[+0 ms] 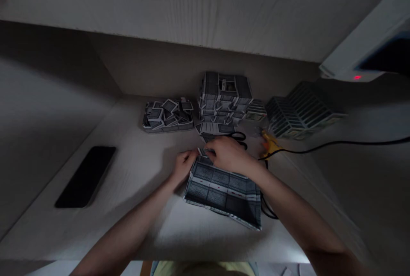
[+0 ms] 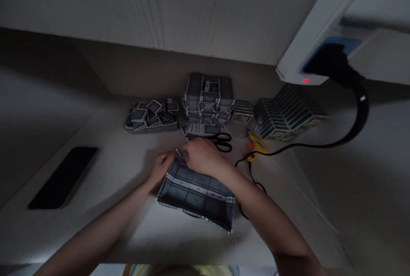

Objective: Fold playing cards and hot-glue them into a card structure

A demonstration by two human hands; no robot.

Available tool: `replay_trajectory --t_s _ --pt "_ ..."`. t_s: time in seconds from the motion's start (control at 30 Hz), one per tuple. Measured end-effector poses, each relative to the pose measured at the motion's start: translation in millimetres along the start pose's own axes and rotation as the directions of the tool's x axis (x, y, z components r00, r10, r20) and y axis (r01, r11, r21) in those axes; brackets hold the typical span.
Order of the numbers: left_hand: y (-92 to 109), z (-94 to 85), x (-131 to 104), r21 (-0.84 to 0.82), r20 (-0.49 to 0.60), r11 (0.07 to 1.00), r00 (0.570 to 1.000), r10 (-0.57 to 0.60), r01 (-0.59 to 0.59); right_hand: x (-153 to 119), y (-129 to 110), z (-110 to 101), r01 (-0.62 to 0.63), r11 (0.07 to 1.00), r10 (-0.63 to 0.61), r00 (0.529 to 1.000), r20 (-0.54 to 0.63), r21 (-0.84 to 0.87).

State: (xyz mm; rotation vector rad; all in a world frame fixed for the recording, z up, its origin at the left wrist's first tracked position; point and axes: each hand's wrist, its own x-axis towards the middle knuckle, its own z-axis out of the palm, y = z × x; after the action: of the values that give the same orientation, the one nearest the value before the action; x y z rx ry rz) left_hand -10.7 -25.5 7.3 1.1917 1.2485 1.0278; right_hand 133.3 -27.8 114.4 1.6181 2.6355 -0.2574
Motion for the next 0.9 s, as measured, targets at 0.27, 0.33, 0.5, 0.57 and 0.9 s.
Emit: replay_trajectory --t_s 0.27,0.33,0.5,0.57,0.9 --pt "-2.0 0.9 1.0 -0.009 0.037 1.0 0.999 -0.027 0.028 8.1 1.0 0.0 -0.023 0.994 0.021 1.0 0.023 0.106" --pt "-2.5 0.9 0.6 -0.017 0.043 0.999 0.998 -0.037 0.038 9.8 3.0 1.7 -0.041 0.99 0.035 0.998 0.044 0.135" --pt "-0.9 -2.7 -3.0 -0.07 0.132 0.995 0.99 -0.058 0.067 12.7 4.5 2.7 -0.07 0.99 0.057 0.993 0.107 0.123" --pt "1.4 -5.9 -4.3 -0.091 0.192 0.995 0.981 -0.029 0.047 13.0 2.7 1.7 -0.08 0.991 0.068 0.992 0.109 0.108" --pt "2.3 -14.9 1.3 -0.043 0.341 0.999 0.939 0.04 -0.027 13.1 -3.8 -3.8 -0.06 0.998 0.058 0.991 0.12 0.016"
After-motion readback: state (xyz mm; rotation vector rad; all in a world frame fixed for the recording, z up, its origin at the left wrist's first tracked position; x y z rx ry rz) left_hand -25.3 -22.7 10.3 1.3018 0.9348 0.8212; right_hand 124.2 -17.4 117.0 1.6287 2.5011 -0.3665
